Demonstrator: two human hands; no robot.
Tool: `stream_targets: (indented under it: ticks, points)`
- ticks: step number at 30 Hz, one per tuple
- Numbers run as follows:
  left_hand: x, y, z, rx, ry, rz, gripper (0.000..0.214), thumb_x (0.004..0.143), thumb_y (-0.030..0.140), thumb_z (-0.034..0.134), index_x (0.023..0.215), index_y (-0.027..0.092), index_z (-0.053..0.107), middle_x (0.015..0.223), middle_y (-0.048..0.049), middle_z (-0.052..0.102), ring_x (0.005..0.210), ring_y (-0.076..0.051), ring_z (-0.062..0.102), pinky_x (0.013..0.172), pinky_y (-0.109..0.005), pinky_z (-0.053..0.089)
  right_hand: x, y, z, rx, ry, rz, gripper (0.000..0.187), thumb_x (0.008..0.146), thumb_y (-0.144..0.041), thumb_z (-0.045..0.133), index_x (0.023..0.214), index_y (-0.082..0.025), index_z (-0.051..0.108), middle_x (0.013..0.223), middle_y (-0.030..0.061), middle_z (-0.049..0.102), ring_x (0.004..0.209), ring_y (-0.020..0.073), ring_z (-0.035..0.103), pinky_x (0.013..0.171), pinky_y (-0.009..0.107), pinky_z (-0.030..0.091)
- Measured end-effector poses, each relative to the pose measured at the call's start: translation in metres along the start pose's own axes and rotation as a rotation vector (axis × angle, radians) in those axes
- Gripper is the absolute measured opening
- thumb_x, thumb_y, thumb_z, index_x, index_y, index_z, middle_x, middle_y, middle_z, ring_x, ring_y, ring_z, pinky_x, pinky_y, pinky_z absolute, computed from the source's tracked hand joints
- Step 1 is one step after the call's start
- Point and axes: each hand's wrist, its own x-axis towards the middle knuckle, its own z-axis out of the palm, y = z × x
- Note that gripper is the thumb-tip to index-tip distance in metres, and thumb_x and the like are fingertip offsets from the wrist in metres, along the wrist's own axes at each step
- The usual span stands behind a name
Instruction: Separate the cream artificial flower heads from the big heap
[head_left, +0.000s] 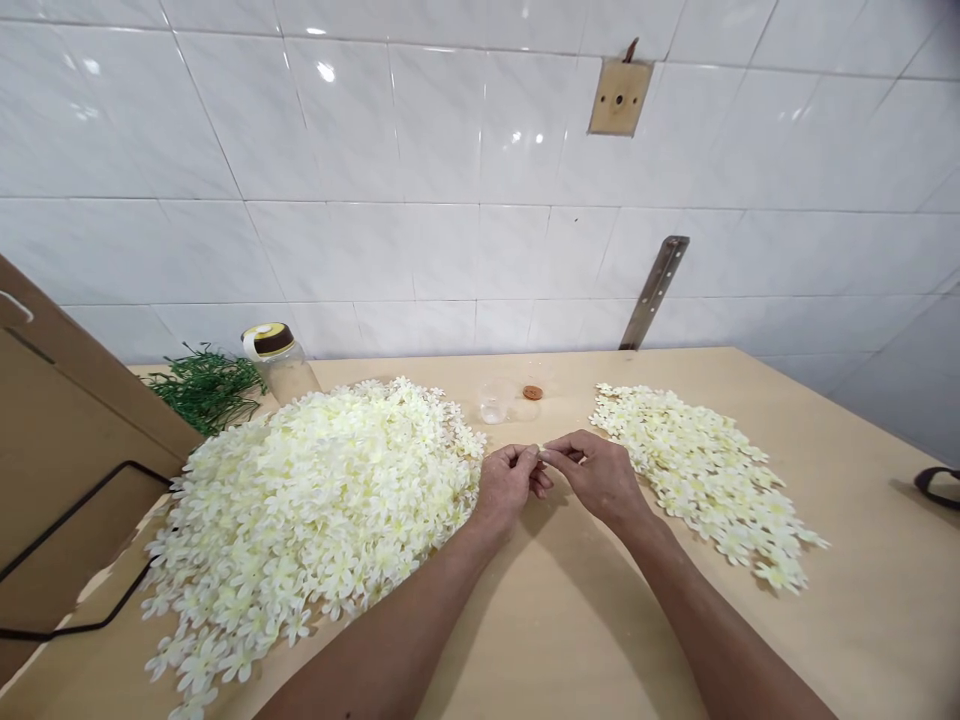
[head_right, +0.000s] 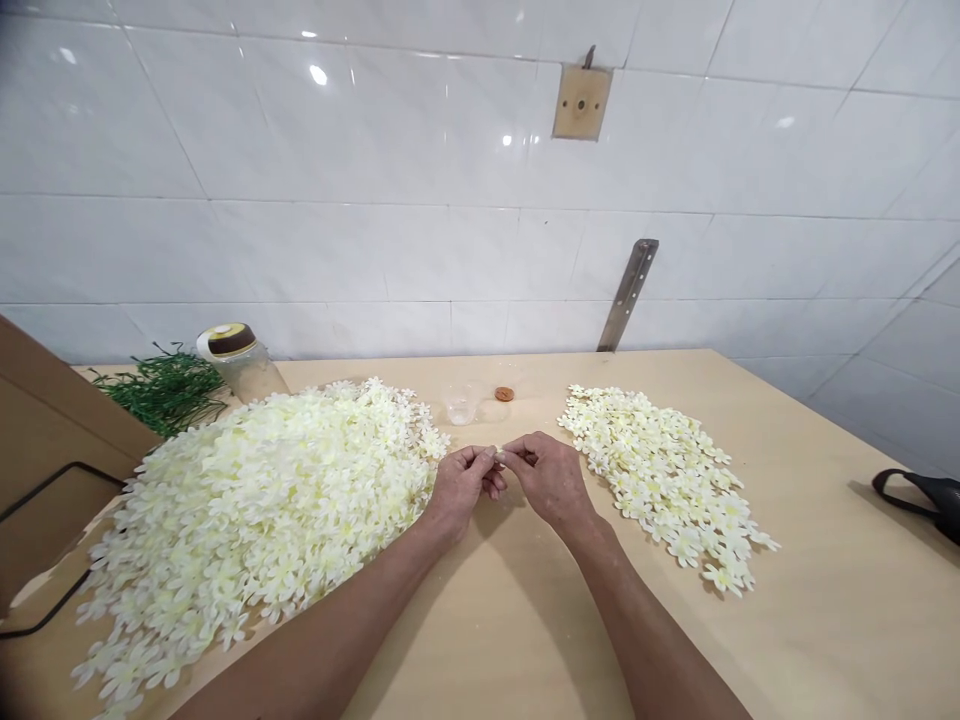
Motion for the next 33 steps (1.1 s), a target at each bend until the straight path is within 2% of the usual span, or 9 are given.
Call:
stream_targets:
  ticks: [7,15,21,26,33]
  points:
    - [-0.0006,0.0029,-0.0004,-0.005,-0.015,-0.018,0.036,0.079,0.047,0.069,0.070,0.013,0.063,0.055,-0.0035,0.062,0.044,-0.009,0.053,0.048,-0.022,0.043,-0.0015,-0.0056,0.0007,-0.034,0.055,0.008,0.029,0.085,-0.047,0.061,0.072,-0.023,0.073,0.071,0.0032,0.072,0.065,0.0185,0.065,0.063,0.029,0.049]
    - [-0.0007,0.0017,0.0015,-0.032,-0.011,-0.010,0.029,0.075,0.040,0.072,0.073,0.012,0.065,0.063,-0.0042,0.064,0.048,-0.010,0.056,0.046,-0.023,0.044,-0.0004,0.0005,0.0072,-0.137,0.085,-0.039,0.030,0.090,-0.040,0.051,0.072,-0.022,0.067,0.072,0.0034,0.070,0.065,0.0178,0.061,0.064,0.028,0.044]
    - [-0.0009,0.0024,0.0011,-0.013,-0.018,-0.015,0.026,0.078,0.037,0.068,0.071,0.012,0.065,0.057,-0.0039,0.063,0.046,-0.010,0.055,0.047,-0.022,0.043,-0.0003,-0.0024,0.0048,-0.152,0.054,0.061,0.040,0.091,-0.046,0.050,0.063,-0.022,0.063,0.058,0.0012,0.064,0.055,0.0170,0.056,0.057,0.028,0.039]
    - [-0.0007,0.0012,0.0017,-0.013,0.001,-0.012,0.022,0.077,0.033,0.067,0.073,0.012,0.064,0.067,-0.0053,0.066,0.047,-0.010,0.057,0.045,-0.022,0.044,0.0002,-0.0031,0.0042,-0.141,0.047,0.092,0.044,0.091,-0.050,0.049,0.058,-0.022,0.059,0.052,-0.0003,0.060,0.050,0.0158,0.053,0.054,0.027,0.037]
    - [-0.0042,-0.0001,0.0035,0.123,0.018,0.063,0.022,0.080,0.035,0.066,0.075,0.015,0.061,0.053,-0.0010,0.061,0.041,-0.011,0.054,0.043,-0.023,0.044,-0.0001,-0.0026,0.0066,-0.176,0.041,0.101,0.041,0.089,-0.046,0.051,0.056,-0.021,0.054,0.051,-0.0001,0.057,0.051,0.0157,0.052,0.054,0.027,0.034]
